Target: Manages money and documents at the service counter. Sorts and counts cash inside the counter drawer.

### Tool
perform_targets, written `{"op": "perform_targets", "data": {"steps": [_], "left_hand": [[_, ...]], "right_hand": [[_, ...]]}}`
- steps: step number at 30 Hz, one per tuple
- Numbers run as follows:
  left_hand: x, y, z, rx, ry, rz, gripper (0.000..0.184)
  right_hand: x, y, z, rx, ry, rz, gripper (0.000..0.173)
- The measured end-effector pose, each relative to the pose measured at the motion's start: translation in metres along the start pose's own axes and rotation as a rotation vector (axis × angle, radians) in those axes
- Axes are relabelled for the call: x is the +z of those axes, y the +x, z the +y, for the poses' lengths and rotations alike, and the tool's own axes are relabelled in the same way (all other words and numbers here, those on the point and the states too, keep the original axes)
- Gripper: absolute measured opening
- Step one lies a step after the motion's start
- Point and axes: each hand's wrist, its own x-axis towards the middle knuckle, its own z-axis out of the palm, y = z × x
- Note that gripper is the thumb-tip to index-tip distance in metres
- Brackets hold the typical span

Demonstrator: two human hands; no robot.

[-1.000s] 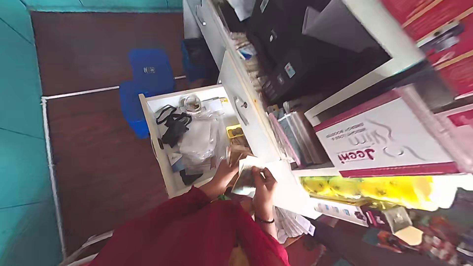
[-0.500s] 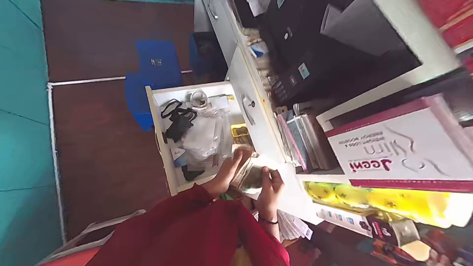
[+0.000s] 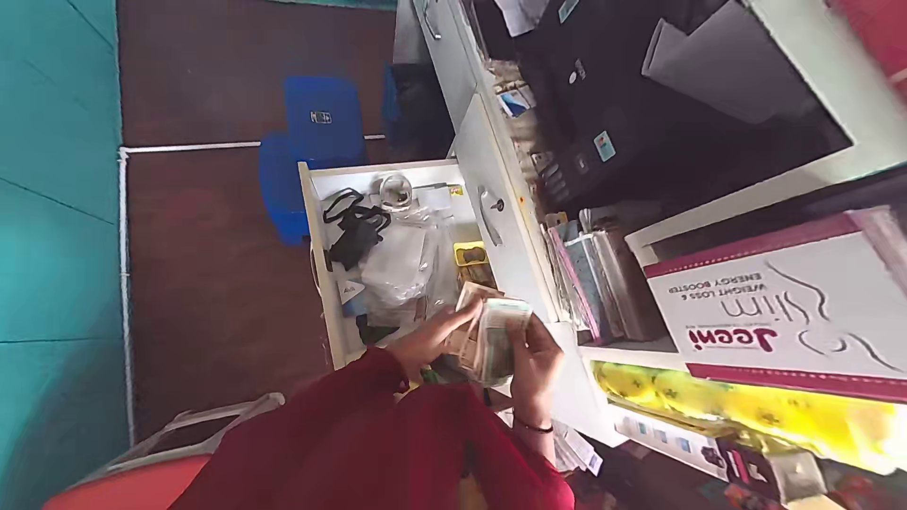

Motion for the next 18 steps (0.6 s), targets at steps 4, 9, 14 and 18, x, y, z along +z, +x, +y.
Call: {"op": "perform_targets", "data": {"steps": [4,9,14,18], "left_hand": [[0.011,0.003,-0.010,-0.005,-0.098,0.037,0.026],[-0.001,0.003,-0.027,-0.063,-0.113,0.191,0.037],[-0.089,-0.002,-0.061,0.183,0.706,0.679,0.075],[-0.175,-0.019,-0.060,-0.196,0.833,1.181,0.078]], "right_hand": [[0.034,-0.008,0.017,-0.154,-0.316,0.071,0.035],[0.057,-0.024,0.018,-0.043,-0.430,-0.041,0.048],[0.066,-0.020,0.057,-0.301,-0.818,-0.060,0.033],[0.068,-0.005,0.106,-0.114,-1.100,-0.603,0.036]]}}
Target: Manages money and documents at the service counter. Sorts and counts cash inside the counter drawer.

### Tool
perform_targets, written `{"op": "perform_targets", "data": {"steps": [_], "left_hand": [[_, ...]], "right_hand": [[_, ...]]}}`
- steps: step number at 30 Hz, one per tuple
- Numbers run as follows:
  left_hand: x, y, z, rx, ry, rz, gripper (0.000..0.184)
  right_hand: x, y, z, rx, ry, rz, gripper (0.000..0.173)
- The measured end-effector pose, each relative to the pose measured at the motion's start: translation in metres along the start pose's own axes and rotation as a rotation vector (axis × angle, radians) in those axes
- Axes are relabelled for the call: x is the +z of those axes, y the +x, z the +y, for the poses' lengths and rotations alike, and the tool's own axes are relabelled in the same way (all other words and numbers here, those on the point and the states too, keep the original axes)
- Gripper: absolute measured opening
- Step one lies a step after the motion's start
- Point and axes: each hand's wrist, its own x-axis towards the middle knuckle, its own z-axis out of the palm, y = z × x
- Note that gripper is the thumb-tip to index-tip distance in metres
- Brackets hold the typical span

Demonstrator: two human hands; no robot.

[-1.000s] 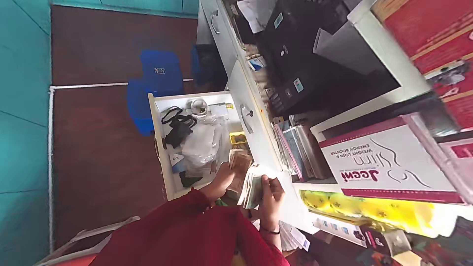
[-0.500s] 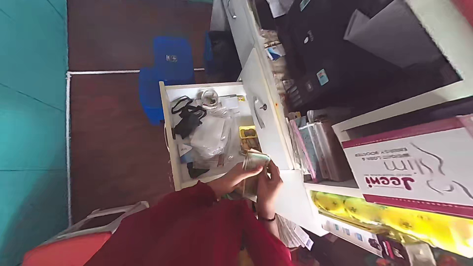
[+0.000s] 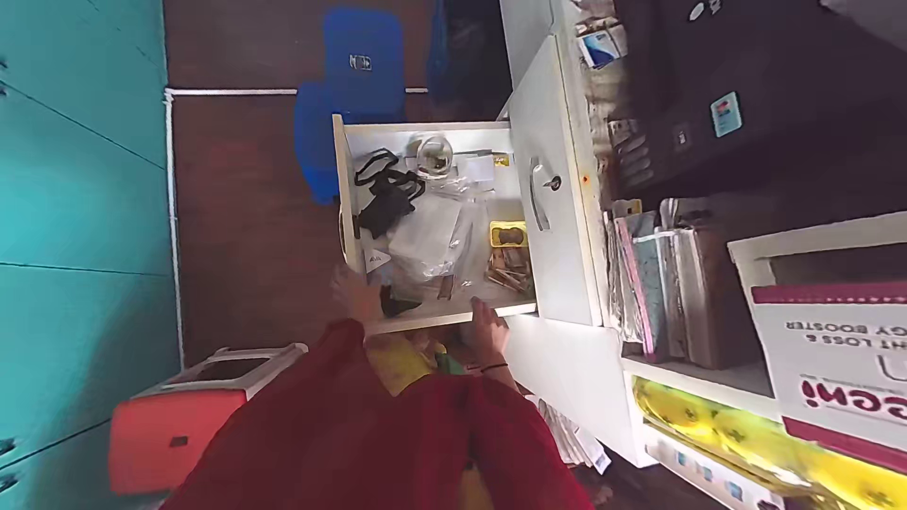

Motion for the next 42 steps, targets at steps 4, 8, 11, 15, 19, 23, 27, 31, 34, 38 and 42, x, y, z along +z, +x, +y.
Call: {"op": "perform_targets", "data": {"steps": [4,8,11,15,19,23,27,31,34,38,42], "left_hand": [[-0.019,0.019,-0.005,-0.069,0.193,-0.150,0.042],[-0.017,0.025,-0.008,0.058,0.196,-0.177,0.030],[-0.001,0.033,-0.004,0.126,0.123,-0.201,0.026],[0.024,0.038,0.032,0.197,0.193,-0.290,0.030],[0.046,0.050,0.088,0.144,0.192,-0.508,0.038],[0.091,0.053,0.121,0.065,-0.154,-0.658,0.043],[0.131,0.045,0.159,0.031,-0.221,-0.746,0.043],[0.161,0.040,0.198,0.225,-0.012,-0.774,0.037],[0.165,0.043,0.205,0.599,0.141,-0.864,0.029],[0.172,0.077,0.185,0.517,-0.154,-1.084,0.058],[0.134,0.089,0.187,0.254,-0.313,-1.004,0.039]], "right_hand": [[0.005,0.008,0.012,0.190,0.062,-0.146,0.036],[-0.020,0.022,0.018,0.215,0.203,0.080,0.033],[-0.042,0.057,0.028,0.191,0.285,0.169,0.034],[-0.074,0.102,0.036,0.157,0.285,0.258,0.034],[-0.092,0.134,0.039,0.213,0.195,0.132,0.037],[-0.105,0.159,0.036,0.258,0.151,-0.101,0.040],[-0.119,0.165,0.019,0.423,0.230,-0.110,0.042],[-0.115,0.166,0.016,0.457,0.315,-0.039,0.044],[-0.115,0.164,0.012,0.465,0.399,-0.018,0.045],[-0.107,0.166,0.002,0.530,0.458,0.025,0.047],[-0.097,0.158,-0.024,0.542,0.503,0.019,0.046]]}}
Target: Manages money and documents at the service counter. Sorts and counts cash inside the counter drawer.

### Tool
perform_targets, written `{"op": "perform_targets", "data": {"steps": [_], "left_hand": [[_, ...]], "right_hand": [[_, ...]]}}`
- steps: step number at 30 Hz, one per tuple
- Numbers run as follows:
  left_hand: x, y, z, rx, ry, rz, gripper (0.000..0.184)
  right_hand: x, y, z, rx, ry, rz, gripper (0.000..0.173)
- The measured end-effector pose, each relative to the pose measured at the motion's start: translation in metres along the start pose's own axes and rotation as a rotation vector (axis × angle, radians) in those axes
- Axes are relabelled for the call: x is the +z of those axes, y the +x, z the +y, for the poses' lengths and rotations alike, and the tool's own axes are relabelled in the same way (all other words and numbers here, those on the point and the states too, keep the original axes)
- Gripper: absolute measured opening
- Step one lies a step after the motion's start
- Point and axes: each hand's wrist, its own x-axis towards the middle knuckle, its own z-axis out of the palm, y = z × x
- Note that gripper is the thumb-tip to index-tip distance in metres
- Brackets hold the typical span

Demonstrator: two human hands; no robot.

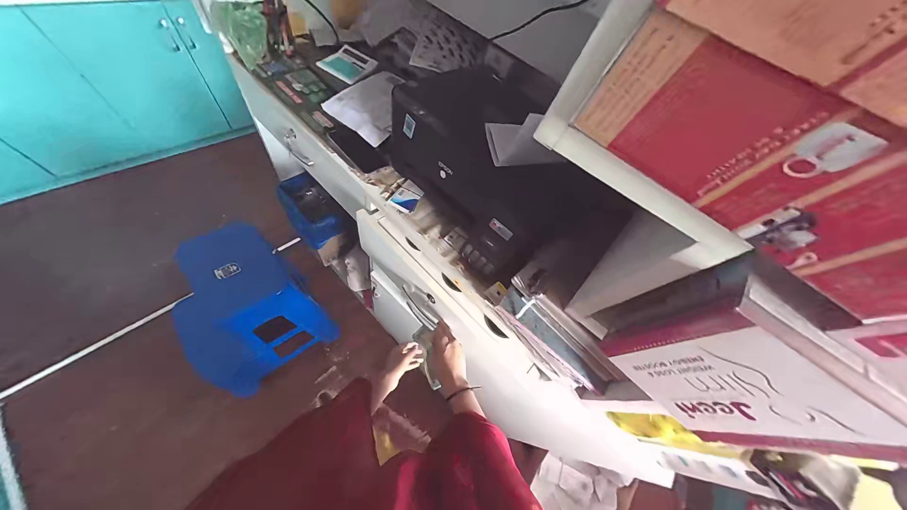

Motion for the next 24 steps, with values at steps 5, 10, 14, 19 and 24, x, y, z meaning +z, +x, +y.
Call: {"op": "perform_targets", "data": {"steps": [5,10,14,19,24], "left_hand": [[-0.030,-0.063,0.022,-0.015,-0.114,0.178,0.052],[-0.036,-0.161,0.025,0.368,-0.013,0.308,0.037],[-0.026,-0.206,0.048,0.464,0.000,0.017,0.029],[-0.020,-0.203,0.050,0.468,0.016,0.148,0.009],[-0.032,-0.215,0.026,0.606,-0.003,0.322,0.010]], "right_hand": [[0.032,-0.032,-0.006,-0.056,0.075,-0.117,0.049],[0.025,-0.110,-0.020,-0.398,0.343,0.283,0.027],[0.010,-0.135,-0.006,-0.485,0.507,0.529,0.021],[0.017,-0.134,0.014,-0.335,0.671,0.376,0.024],[0.004,-0.121,0.021,-0.286,0.853,0.339,0.019]]}}
